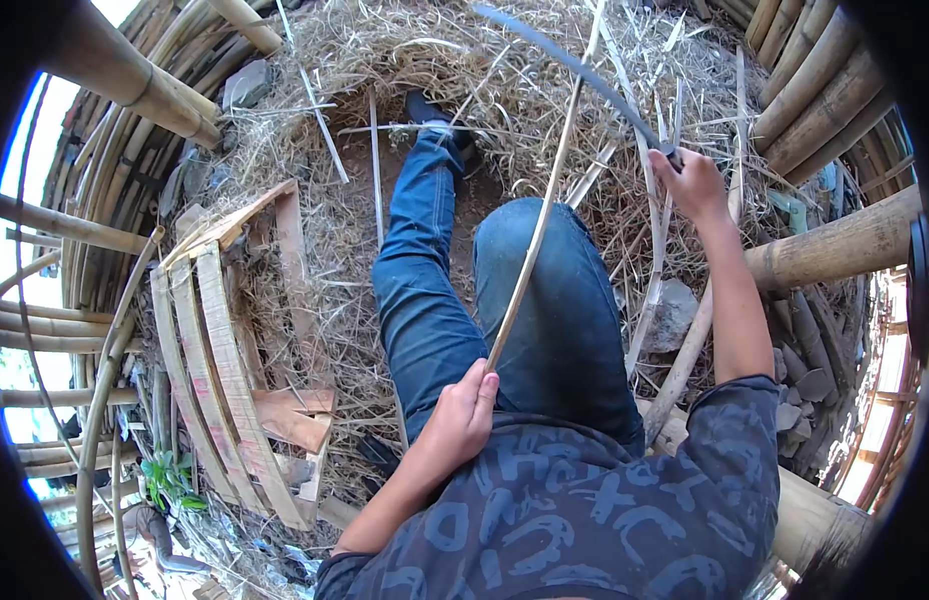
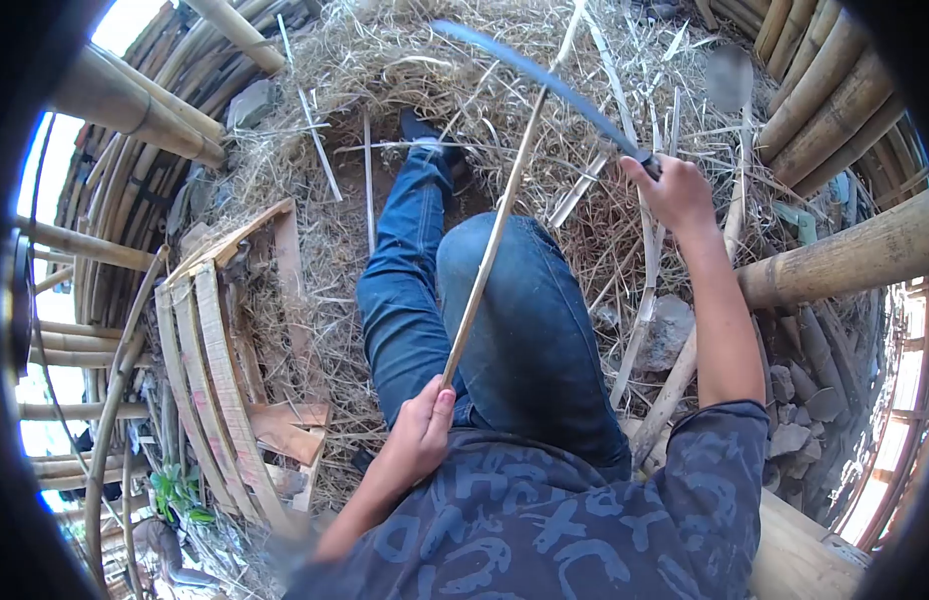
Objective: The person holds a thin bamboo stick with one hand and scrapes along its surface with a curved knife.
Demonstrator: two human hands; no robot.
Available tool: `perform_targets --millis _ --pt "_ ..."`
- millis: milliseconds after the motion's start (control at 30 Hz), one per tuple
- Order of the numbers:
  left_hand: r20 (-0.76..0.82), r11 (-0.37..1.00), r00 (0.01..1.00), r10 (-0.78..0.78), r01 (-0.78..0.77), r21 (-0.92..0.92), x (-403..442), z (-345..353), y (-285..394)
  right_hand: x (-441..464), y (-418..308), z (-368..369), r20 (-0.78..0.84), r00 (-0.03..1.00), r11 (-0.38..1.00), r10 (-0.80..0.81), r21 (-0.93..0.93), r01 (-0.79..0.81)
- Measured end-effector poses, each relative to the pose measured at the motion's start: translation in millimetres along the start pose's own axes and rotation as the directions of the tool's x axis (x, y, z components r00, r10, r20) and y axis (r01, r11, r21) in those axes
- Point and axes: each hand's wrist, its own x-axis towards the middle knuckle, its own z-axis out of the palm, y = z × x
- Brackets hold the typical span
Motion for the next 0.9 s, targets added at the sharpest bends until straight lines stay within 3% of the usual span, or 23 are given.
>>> perform_targets --millis 67,100,200,333,400,433,467,533,633,900 --pt "0.044 0.999 0.999 -0.021 0.023 -0.029 1 -3 0 7 23 10 -0.120 0.993 1.000 -0.001 0.022 0.003" --pt "0.046 0.999 0.999 0.015 -0.014 -0.040 3 -2 -2 -1 12 2 -0.006 0.999 0.995 0.047 0.087 -0.046" --pt "0.058 0.997 0.998 0.024 -0.020 -0.068 9 1 -9 -28 -16 15 0.032 0.998 0.962 0.048 0.266 -0.055" --pt "0.063 0.992 0.992 -0.110 0.113 -0.060 10 -2 0 -63 -72 18 0.042 0.999 0.928 -0.003 0.373 -0.013" --pt "0.012 0.997 0.997 -0.075 0.075 0.014 10 -4 0 -73 -92 19 0.072 0.997 0.888 -0.037 0.460 0.000" --pt "-0.013 0.997 0.999 -0.053 0.054 0.056 10 -4 -3 -77 -98 27 0.013 0.999 0.873 -0.038 0.487 0.027" --pt "-0.005 0.995 0.998 -0.062 0.063 0.072 11 -4 -5 -77 -101 28 0.018 1.000 0.866 -0.025 0.500 0.013" --pt "-0.097 0.982 0.991 0.092 -0.074 0.175 11 -4 -8 -75 -101 25 0.055 0.997 0.864 -0.049 0.504 0.014" --pt "-0.135 0.977 0.991 0.020 0.009 0.212 10 -8 -4 -79 -95 29 0.051 0.998 0.862 -0.032 0.507 0.002" --pt "-0.112 0.962 0.993 0.024 0.008 0.274 12 0 5 -92 -92 40 0.082 0.991 0.801 0.109 0.583 -0.137"
